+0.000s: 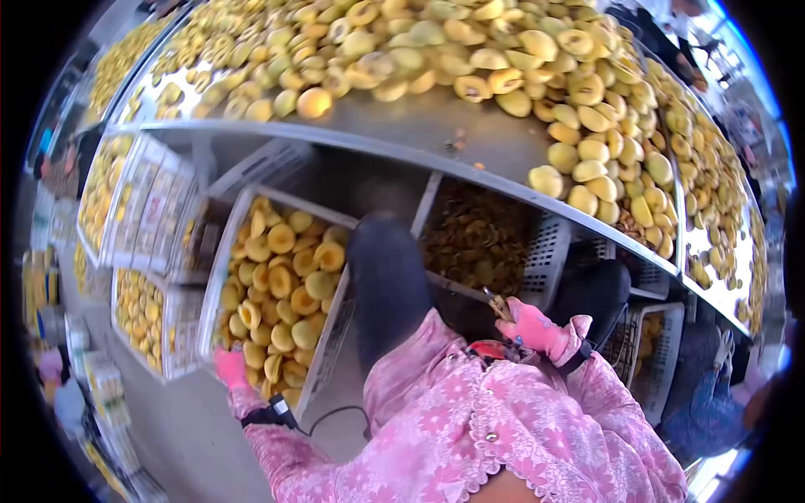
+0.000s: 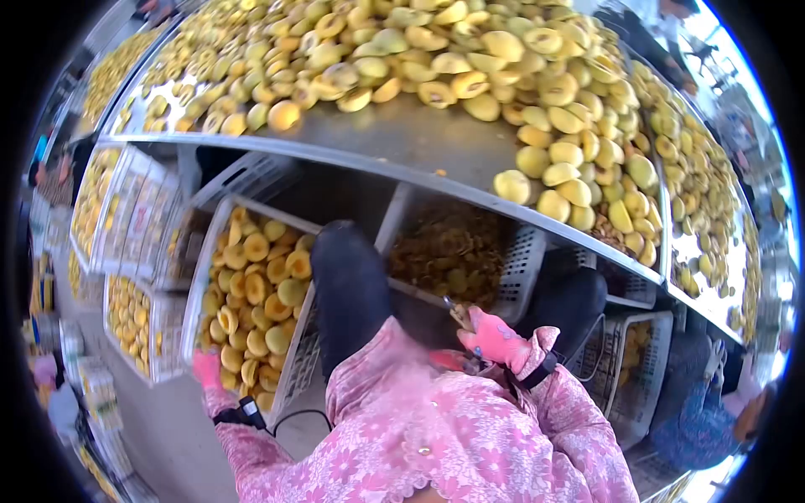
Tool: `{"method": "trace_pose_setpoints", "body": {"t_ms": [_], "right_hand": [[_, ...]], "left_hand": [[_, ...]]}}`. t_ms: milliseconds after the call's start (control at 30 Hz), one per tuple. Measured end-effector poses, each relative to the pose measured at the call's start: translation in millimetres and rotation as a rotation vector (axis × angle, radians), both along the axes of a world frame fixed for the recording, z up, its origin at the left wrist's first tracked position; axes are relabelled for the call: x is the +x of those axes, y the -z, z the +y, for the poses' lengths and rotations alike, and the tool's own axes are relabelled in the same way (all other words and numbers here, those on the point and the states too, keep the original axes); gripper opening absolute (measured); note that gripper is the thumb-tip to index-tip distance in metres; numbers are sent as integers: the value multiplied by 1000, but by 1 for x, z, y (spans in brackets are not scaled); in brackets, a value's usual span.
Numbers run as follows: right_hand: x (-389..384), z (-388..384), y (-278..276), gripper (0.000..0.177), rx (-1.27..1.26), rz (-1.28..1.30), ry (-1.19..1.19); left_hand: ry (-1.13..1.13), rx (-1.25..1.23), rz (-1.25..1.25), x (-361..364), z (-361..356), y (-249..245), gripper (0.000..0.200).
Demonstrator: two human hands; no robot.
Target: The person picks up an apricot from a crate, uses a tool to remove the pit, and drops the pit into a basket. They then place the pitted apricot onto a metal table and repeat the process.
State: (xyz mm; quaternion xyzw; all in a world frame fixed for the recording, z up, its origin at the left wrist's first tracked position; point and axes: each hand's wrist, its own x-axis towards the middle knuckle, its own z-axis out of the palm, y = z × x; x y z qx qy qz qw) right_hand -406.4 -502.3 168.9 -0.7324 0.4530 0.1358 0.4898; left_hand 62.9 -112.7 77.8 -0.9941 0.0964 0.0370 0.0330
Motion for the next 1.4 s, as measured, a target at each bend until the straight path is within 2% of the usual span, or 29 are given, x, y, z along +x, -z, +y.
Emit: {"method": "trace_pose_setpoints", "body": {"t_ms": [67, 133, 200, 233, 267, 333, 367, 400, 433, 500, 567, 633, 733, 833, 867, 900, 933, 967, 1067, 1167, 1200, 1300, 1400], "right_hand": [[-5, -2, -11, 37, 52, -75, 85], [-17, -5, -7, 36, 64, -202, 117], [-27, -4, -19, 36, -16, -227, 100], [-33, -4, -23, 36, -41, -262, 105], [-39, -3, -26, 37, 39, -297, 173], [-55, -4, -23, 37, 38, -302, 213], [-64, -4, -19, 38, 39, -303, 229], [-74, -4, -9, 39, 22, -328, 232], [-79, -8, -13, 40, 44, -326, 261], [-89, -13, -25, 42, 90, -322, 321], [-99, -17, -25, 45, 101, -362, 361], [-104, -19, -30, 47, 101, -393, 399], [-108, -27, -40, 46, 121, -339, 427], [-111, -29, -27, 30, 98, -536, 498], [-111, -32, -25, 29, 108, -617, 480], [-110, -37, -24, 29, 119, -696, 457], [-108, -42, -29, 33, 133, -660, 445], [-104, -45, -34, 39, 148, -623, 431], [-82, -54, -47, 33, 32, -620, 378], [-56, -57, -65, 27, -40, -605, 373], [-50, -57, -70, 26, -66, -616, 367], [-33, -53, -77, 26, -238, -669, 325], [-22, -48, -72, 26, -416, -707, 291]], "left_hand": [[232, -838, 158, 6, -58, -62, 41], [375, -933, 345, -28, -151, -131, 38], [496, -997, 545, -60, -230, -167, 39], [425, -1115, 774, -89, -272, -187, 40], [450, -1092, 860, -106, -309, -196, 42], [610, -1077, 938, -146, -378, -202, 43], [802, -978, 866, -173, -408, -210, 34], [1026, -1007, 824, -187, -439, -194, 31], [1027, -1035, 1021, -199, -470, -179, 30], [1190, -940, 878, -249, -515, -174, 34], [1420, -755, 431, -282, -552, -146, 43], [1417, -415, 328, -315, -567, -143, 45], [1398, -149, 263, -331, -577, -125, 48], [1082, -772, 945, -308, -568, -118, 52], [734, -911, 1420, -295, -563, -114, 50], [557, -1100, 1701, -287, -552, -113, 48], [329, -1258, 1976, -283, -541, -122, 45], [198, -1296, 2158, -278, -526, -133, 45], [44, -1310, 2296, -282, -492, -154, 48], [-52, -1315, 2217, -282, -464, -150, 50], [15, -1304, 2201, -283, -456, -150, 48], [127, -1370, 1943, -291, -440, -144, 44], [163, -1388, 1895, -297, -428, -154, 42]]}}
